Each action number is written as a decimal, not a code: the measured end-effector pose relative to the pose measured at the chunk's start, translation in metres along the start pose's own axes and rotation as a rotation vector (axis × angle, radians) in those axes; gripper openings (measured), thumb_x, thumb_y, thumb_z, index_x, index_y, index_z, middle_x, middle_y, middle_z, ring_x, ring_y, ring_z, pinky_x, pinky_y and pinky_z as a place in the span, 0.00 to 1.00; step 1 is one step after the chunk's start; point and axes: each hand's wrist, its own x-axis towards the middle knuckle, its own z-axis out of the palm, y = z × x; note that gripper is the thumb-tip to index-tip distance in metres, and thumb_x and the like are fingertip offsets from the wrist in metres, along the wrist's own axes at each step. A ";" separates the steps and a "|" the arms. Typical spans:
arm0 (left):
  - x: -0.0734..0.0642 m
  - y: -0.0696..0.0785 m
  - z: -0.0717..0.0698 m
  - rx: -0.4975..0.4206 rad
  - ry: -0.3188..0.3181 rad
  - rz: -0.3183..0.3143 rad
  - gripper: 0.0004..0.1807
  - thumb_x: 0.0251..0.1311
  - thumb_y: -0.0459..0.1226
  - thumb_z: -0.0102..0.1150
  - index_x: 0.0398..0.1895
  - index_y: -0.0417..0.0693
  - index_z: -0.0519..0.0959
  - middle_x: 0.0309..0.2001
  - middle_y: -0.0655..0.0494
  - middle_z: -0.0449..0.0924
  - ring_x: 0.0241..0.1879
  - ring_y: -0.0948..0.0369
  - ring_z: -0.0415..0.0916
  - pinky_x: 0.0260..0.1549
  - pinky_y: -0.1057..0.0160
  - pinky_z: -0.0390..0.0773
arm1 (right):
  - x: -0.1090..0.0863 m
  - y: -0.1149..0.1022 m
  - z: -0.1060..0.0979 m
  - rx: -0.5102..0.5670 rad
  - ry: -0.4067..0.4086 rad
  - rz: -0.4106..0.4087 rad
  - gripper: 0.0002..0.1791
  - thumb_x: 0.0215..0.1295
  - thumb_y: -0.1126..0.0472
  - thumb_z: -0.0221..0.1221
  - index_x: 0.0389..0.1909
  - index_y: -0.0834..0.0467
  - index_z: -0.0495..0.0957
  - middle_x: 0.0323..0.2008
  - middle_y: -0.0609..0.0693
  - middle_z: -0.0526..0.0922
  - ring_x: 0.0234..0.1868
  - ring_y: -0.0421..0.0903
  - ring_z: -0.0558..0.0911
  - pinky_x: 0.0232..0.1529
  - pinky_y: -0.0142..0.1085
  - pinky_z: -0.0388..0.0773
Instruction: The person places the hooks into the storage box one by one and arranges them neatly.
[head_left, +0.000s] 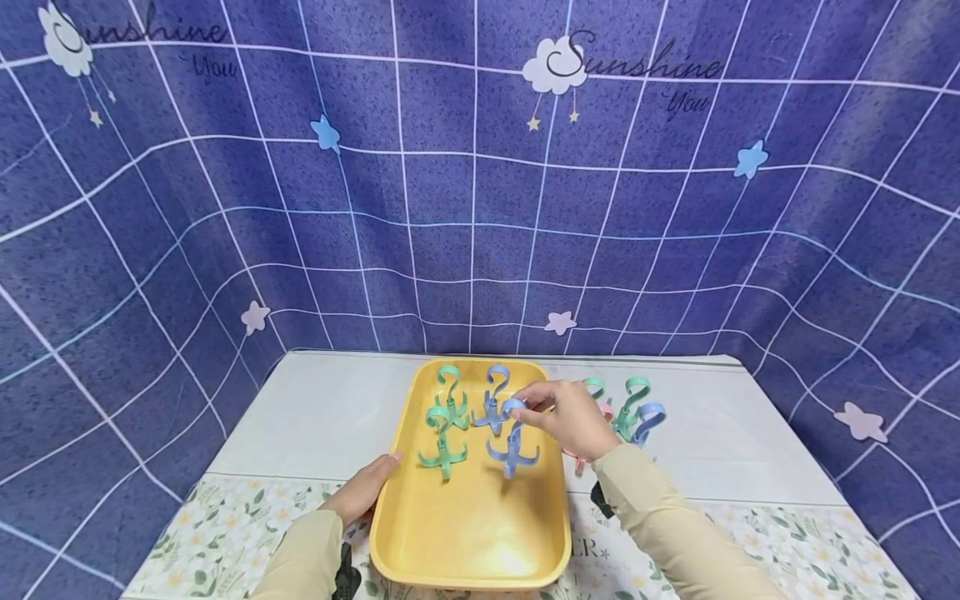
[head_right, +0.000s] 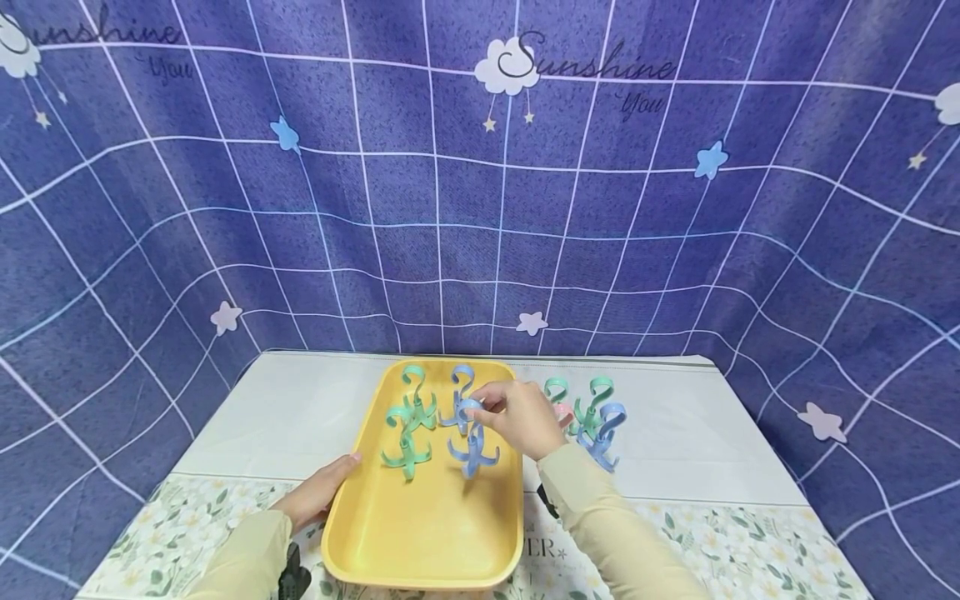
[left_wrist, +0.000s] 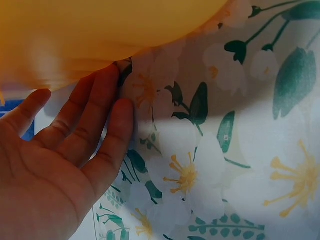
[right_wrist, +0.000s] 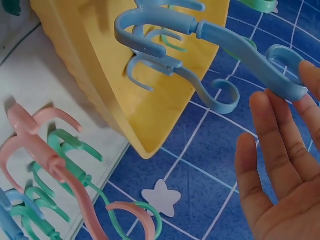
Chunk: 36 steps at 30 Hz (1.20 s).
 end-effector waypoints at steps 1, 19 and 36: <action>0.000 0.000 0.000 0.000 -0.002 0.005 0.33 0.81 0.55 0.35 0.68 0.35 0.65 0.37 0.47 0.82 0.32 0.54 0.82 0.32 0.53 0.84 | 0.000 0.001 0.001 0.000 -0.001 -0.001 0.10 0.62 0.60 0.72 0.44 0.57 0.89 0.31 0.42 0.86 0.34 0.38 0.82 0.41 0.37 0.81; 0.002 0.000 -0.001 -0.008 -0.023 -0.012 0.34 0.81 0.55 0.35 0.70 0.33 0.63 0.39 0.46 0.82 0.33 0.54 0.83 0.33 0.54 0.84 | 0.002 0.009 0.020 0.015 -0.009 0.004 0.08 0.59 0.63 0.73 0.40 0.56 0.90 0.31 0.43 0.87 0.31 0.36 0.82 0.37 0.32 0.80; 0.001 -0.001 0.001 -0.017 0.016 -0.013 0.32 0.81 0.54 0.35 0.69 0.35 0.65 0.38 0.46 0.80 0.34 0.54 0.81 0.34 0.53 0.84 | 0.006 0.009 0.035 0.063 -0.038 -0.027 0.07 0.58 0.65 0.74 0.38 0.58 0.90 0.30 0.46 0.89 0.30 0.37 0.85 0.36 0.30 0.81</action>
